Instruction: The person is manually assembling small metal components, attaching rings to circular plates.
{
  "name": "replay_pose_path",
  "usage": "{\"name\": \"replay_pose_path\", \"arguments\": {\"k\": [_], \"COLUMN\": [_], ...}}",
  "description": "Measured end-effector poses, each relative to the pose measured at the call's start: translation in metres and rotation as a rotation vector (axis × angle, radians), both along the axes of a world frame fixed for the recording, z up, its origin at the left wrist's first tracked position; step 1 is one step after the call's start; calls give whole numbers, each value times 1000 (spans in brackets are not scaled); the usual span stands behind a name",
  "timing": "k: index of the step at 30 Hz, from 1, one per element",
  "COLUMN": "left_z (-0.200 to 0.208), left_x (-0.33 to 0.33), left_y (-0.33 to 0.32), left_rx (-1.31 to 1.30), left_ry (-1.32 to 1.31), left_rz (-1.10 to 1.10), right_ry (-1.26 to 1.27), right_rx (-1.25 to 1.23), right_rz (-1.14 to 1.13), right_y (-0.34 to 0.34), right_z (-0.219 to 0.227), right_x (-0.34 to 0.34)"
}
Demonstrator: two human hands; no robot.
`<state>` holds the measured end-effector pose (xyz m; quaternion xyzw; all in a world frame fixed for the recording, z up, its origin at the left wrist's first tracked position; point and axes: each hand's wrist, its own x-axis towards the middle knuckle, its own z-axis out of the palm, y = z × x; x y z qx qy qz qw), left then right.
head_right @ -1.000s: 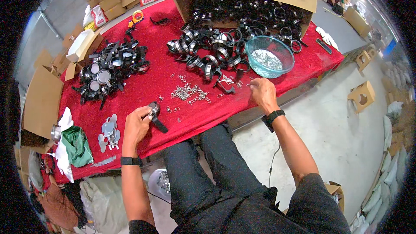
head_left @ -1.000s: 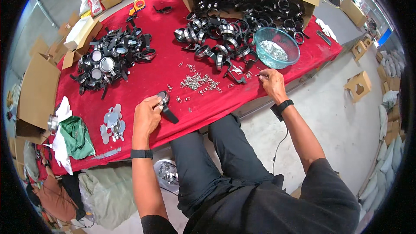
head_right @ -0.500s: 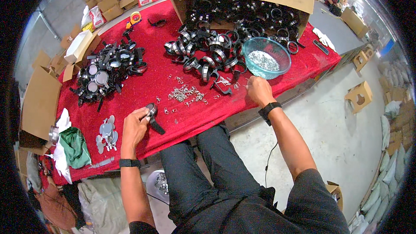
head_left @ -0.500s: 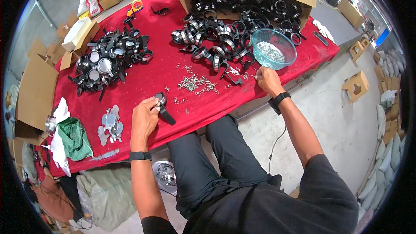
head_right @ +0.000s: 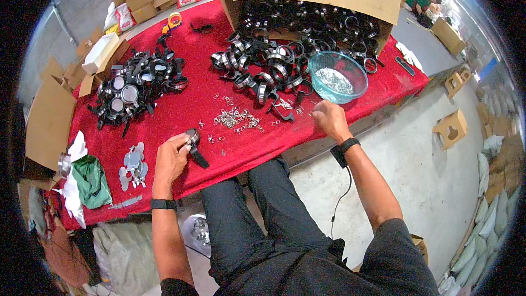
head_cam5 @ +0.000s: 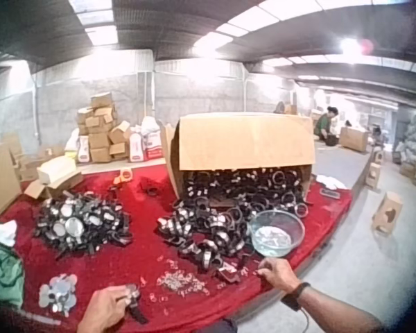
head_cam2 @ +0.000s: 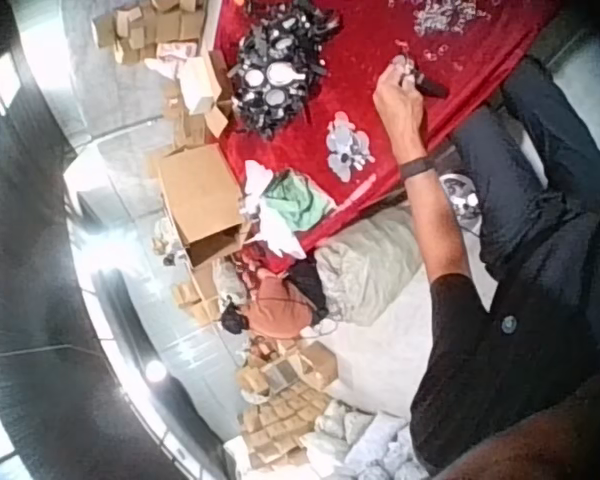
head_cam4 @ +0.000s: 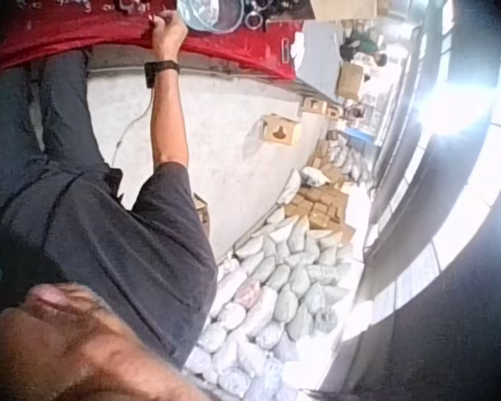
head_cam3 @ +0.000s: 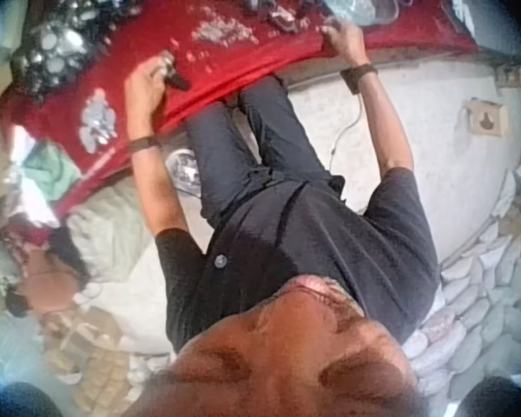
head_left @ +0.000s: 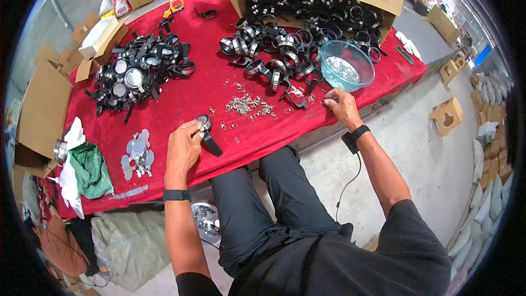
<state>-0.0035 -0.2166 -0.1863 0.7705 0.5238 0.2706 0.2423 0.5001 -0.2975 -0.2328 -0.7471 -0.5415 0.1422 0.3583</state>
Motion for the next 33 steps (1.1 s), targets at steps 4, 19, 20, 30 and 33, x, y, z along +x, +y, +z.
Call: {"name": "replay_pose_path", "arguments": {"k": [4,19,20,30,33], "left_z": [1,7,8,7,8], "left_x": [2,5,5,9,11], "left_y": [-1,-2,-2,-4,-4], "left_rx": [-1,46,49,46,58], "left_ry": [9,93,102,123,143], "left_rz": [6,-16,-8,17,20], "right_ry": [303,597,650,741,798], "right_rx": [-45,97,59,-17,-26], "right_rz": [17,509,472,483,508], "right_y": [-1,33,37,70,72], "right_z": [-1,0,0,-11,-15], "right_x": [8,-260,-274,-305,-308]}}
